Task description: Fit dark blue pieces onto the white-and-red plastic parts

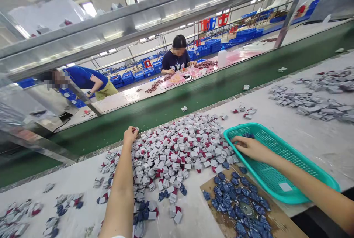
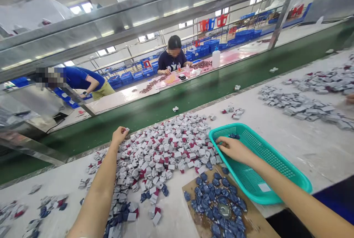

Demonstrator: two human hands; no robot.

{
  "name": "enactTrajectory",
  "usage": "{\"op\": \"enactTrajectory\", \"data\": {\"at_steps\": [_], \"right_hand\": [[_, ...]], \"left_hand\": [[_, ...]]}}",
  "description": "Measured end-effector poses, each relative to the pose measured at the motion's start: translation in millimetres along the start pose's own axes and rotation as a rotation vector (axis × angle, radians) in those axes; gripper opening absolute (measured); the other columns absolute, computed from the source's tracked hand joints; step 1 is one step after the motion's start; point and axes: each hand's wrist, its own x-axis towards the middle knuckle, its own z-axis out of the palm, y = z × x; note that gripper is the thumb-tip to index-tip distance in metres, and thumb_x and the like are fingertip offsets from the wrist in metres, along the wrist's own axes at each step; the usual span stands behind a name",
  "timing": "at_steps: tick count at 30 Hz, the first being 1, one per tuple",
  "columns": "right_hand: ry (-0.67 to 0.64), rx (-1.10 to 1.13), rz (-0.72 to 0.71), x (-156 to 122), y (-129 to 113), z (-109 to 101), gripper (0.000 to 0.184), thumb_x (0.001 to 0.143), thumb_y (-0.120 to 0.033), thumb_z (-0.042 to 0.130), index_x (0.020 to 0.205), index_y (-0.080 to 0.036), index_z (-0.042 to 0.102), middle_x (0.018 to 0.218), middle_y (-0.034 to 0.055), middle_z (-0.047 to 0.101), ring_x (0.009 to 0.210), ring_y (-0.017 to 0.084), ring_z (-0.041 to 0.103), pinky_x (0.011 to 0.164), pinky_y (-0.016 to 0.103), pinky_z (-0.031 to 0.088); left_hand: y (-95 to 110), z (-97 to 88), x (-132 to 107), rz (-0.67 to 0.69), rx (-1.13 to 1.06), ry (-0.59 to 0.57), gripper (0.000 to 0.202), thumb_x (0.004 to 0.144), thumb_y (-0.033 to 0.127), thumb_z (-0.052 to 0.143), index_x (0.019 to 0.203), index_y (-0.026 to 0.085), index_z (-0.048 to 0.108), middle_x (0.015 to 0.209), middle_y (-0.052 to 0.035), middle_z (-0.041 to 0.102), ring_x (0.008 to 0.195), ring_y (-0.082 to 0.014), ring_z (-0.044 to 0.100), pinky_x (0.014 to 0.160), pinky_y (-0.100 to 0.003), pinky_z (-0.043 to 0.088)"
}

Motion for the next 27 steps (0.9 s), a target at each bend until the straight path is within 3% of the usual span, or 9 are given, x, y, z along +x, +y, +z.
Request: {"op": "enactTrajectory", "data": {"at_steps": [6, 11, 15, 20, 23, 27], "right_hand": [[0.041, 0.273, 0.076, -20, -8, -2, 0.038, 0.094, -0.054, 0.041, 0.095, -0.024, 0.063, 0.051, 0.0033, 0.057, 0.043, 0.02, 0.054, 0.038, 0.028, 0.042], [-0.094, 0.444, 0.204, -34, -15, -23, 0.034, 0.082, -0.059, 0.06, 0.087, -0.026, 0.067, 0.062, 0.0059, 0.064, 0.047, 0.018, 0.056, 0.046, 0.027, 0.048], [0.012, 0.362, 0.145, -67, -33, -35, 0.046, 0.076, -0.068, 0.06, 0.078, -0.023, 0.07, 0.062, 0.0062, 0.063, 0.049, 0.016, 0.054, 0.043, 0.026, 0.044], [-0.177, 0.376, 0.058, -113, -67, -25, 0.041, 0.079, -0.059, 0.063, 0.078, -0.019, 0.068, 0.063, 0.0032, 0.062, 0.052, 0.015, 0.057, 0.052, 0.027, 0.05], [-0.306, 0.42, -0.007, -126, -82, -13, 0.029, 0.083, -0.046, 0.062, 0.074, -0.019, 0.058, 0.061, -0.0007, 0.057, 0.052, 0.012, 0.053, 0.049, 0.022, 0.045], [-0.346, 0.403, -0.042, -133, -89, -9, 0.021, 0.088, -0.038, 0.056, 0.077, -0.02, 0.049, 0.06, -0.0045, 0.048, 0.05, 0.009, 0.046, 0.047, 0.019, 0.039]], "left_hand": [[42, -23.5, -31, 0.078, -0.377, 0.102, 0.036, 0.086, 0.034, 0.066, 0.117, 0.015, 0.063, 0.111, -0.0092, 0.07, 0.101, -0.022, 0.065, 0.089, -0.038, 0.053], [60, -26.9, -100, 0.03, -0.685, 0.066, 0.054, 0.073, 0.05, 0.073, 0.111, 0.013, 0.066, 0.105, -0.0129, 0.072, 0.093, -0.024, 0.069, 0.069, -0.027, 0.055], [53, -2.0, -194, -0.075, -0.835, -0.075, 0.059, 0.055, 0.058, 0.082, 0.092, 0.014, 0.067, 0.087, -0.0088, 0.072, 0.083, -0.0236, 0.072, 0.063, -0.025, 0.056], [62, 47.9, -311, -0.262, -1.039, -0.23, 0.056, 0.054, 0.053, 0.084, 0.091, 0.014, 0.07, 0.084, -0.0084, 0.073, 0.071, -0.0183, 0.07, 0.056, -0.022, 0.054], [84, 71.5, -347, -0.361, -1.182, -0.304, 0.053, 0.053, 0.049, 0.086, 0.09, 0.014, 0.071, 0.085, -0.0085, 0.074, 0.069, -0.0165, 0.069, 0.056, -0.022, 0.054], [105, 75.0, -354, -0.378, -1.209, -0.458, 0.05, 0.049, 0.046, 0.089, 0.083, 0.014, 0.072, 0.078, -0.006, 0.073, 0.067, -0.0153, 0.068, 0.056, -0.021, 0.054]]}}
